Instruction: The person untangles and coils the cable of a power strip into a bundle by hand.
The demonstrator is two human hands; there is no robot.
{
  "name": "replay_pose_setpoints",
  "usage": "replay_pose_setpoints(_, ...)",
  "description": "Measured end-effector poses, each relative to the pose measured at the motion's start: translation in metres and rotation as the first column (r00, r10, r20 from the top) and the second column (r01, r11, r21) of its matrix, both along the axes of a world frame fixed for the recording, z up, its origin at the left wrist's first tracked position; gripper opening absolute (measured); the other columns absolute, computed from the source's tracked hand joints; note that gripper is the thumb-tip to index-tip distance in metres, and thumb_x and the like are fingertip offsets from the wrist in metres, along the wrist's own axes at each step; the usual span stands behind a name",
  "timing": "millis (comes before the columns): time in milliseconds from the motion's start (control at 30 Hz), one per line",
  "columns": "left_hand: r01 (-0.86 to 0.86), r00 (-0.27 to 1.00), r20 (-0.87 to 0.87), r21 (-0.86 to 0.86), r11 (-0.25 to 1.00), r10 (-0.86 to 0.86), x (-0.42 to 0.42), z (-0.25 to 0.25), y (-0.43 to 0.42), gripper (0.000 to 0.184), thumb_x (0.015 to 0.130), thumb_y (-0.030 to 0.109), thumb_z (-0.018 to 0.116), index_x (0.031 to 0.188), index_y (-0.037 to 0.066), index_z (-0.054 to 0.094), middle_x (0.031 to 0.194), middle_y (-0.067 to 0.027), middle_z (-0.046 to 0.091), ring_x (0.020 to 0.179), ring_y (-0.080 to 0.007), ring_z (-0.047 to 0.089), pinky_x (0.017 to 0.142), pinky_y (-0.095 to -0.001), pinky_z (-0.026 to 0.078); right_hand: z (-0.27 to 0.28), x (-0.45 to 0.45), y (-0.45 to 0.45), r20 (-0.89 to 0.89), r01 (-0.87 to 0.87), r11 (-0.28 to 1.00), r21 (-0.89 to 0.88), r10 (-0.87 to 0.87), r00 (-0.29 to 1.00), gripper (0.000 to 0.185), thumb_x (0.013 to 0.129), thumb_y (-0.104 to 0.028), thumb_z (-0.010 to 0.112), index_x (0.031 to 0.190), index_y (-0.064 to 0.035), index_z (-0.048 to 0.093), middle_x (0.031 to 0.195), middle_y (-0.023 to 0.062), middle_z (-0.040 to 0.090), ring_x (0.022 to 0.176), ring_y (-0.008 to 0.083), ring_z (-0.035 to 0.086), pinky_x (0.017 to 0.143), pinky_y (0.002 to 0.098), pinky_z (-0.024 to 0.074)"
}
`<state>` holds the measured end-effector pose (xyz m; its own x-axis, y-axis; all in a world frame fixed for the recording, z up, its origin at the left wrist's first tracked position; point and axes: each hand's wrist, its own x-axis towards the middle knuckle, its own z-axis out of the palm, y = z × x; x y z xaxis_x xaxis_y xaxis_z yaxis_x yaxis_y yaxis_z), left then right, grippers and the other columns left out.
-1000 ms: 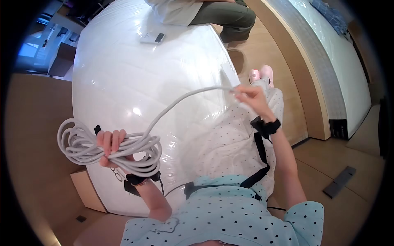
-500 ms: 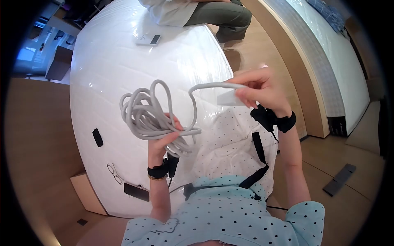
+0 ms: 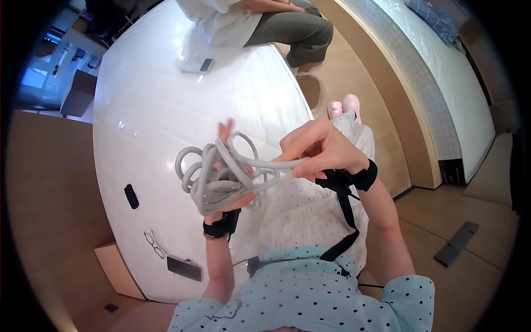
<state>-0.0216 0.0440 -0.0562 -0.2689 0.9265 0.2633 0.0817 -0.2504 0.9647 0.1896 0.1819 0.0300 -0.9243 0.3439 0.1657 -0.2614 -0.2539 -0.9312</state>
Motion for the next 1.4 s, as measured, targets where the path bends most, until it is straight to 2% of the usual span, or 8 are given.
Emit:
replay_pose_setpoints(333,0.236,0.926,0.366,-0.36,0.903,-0.096,0.026,-0.009,0.002,0.062,0.066,0.014,0.077,0.119,0.001,0.048,0.109,-0.0056,0.054,0.099,-0.0147,0.052,0.083,-0.0284,0.044,-0.043,-0.05,-0.014,-0.149,0.131,0.915,-0.381,-0.2,0.968,0.027,0.079,-0.002,0.066,0.099,-0.0011,0.047,0.097,0.0045,0.053,0.092,0.0087,0.051,0.076,0.023,0.0433)
replay_pose_setpoints(733,-0.193,0.851,0.334,-0.518,0.833,0.405,0.011,-0.004,0.002,0.039,0.073,0.005,0.07,0.106,-0.004,0.053,0.092,-0.007,0.058,0.078,-0.0127,0.058,0.066,-0.0257,0.047,-0.092,-0.137,-0.003,0.198,0.243,0.801,-0.548,-0.158,0.967,0.026,0.084,-0.014,0.061,0.104,0.001,0.052,0.086,0.0028,0.054,0.076,0.0078,0.05,0.065,0.0214,0.0421)
replay_pose_setpoints(833,-0.229,0.875,0.234,-0.573,0.787,0.424,-0.002,-0.018,-0.003,0.04,0.075,0.011,0.071,0.107,-0.004,0.052,0.093,-0.0069,0.058,0.078,-0.0122,0.057,0.066,-0.026,0.046,-0.14,-0.168,-0.005,0.279,0.307,0.826,-0.473,-0.191,0.941,0.022,0.088,-0.018,0.056,0.101,-0.0012,0.056,0.094,0.0035,0.056,0.082,0.0111,0.052,0.073,0.0264,0.0438)
replay_pose_setpoints(933,-0.111,0.934,0.189,-0.653,0.749,0.303,-0.005,-0.029,0.004,0.041,0.077,0.016,0.071,0.108,-0.004,0.052,0.092,-0.0064,0.059,0.08,-0.0117,0.057,0.068,-0.0265,0.047,-0.185,-0.176,0.014,0.399,0.408,0.884,0.227,-0.467,0.79,0.027,0.091,-0.023,0.051,0.096,0.002,0.058,0.095,0.0083,0.058,0.082,0.0152,0.053,0.074,0.0297,0.0442)
replay_pose_setpoints(1033,-0.048,0.969,0.131,-0.728,0.684,0.207,-0.005,-0.056,0.018,0.048,0.078,0.024,0.071,0.111,-0.004,0.05,0.103,-0.011,0.057,0.086,-0.0161,0.058,0.072,-0.0282,0.048,-0.223,-0.156,0.039,0.21,0.31,0.448,0.839,-0.791,0.574,0.037,0.093,-0.03,0.045,0.088,0.0049,0.059,0.082,0.012,0.058,0.073,0.0159,0.05,0.067,0.0325,0.0428)
replay_pose_setpoints(1200,-0.184,0.939,0.052,-0.756,0.628,0.339,0.003,-0.12,0.03,0.065,0.074,0.038,0.071,0.116,-0.006,0.048,0.118,-0.0201,0.049,0.089,-0.029,0.059,0.08,-0.0346,0.047,-0.218,-0.078,0.052,0.599,0.355,0.796,0.489,-0.603,0.527,0.05,0.088,-0.037,0.05,0.084,0.0118,0.057,0.093,0.0299,0.057,0.09,0.0351,0.055,0.081,0.0402,0.0433)
replay_pose_setpoints(1333,-0.538,0.643,-0.765,-0.435,0.722,0.019,0.014,-0.136,0.019,0.069,0.074,0.045,0.067,0.112,-0.009,0.049,0.113,-0.0252,0.053,0.092,-0.0374,0.057,0.084,-0.0398,0.044,-0.182,-0.064,0.004,0.748,0.215,0.93,0.298,-0.367,0.552,0.054,0.083,-0.039,0.059,0.091,0.0132,0.052,0.104,0.0319,0.051,0.091,0.0381,0.053,0.078,0.0423,0.0449)
replay_pose_setpoints(1400,-0.39,0.772,-0.602,-0.703,0.595,-0.205,0.007,-0.066,0.015,0.075,0.074,0.051,0.063,0.114,-0.011,0.048,0.118,-0.0266,0.051,0.104,-0.0403,0.054,0.091,-0.0421,0.042,-0.195,-0.065,-0.02,0.531,0.291,0.741,0.605,-0.648,0.546,0.061,0.08,-0.042,0.063,0.1,0.0138,0.046,0.105,0.0322,0.048,0.086,0.0382,0.055,0.074,0.0412,0.0467)
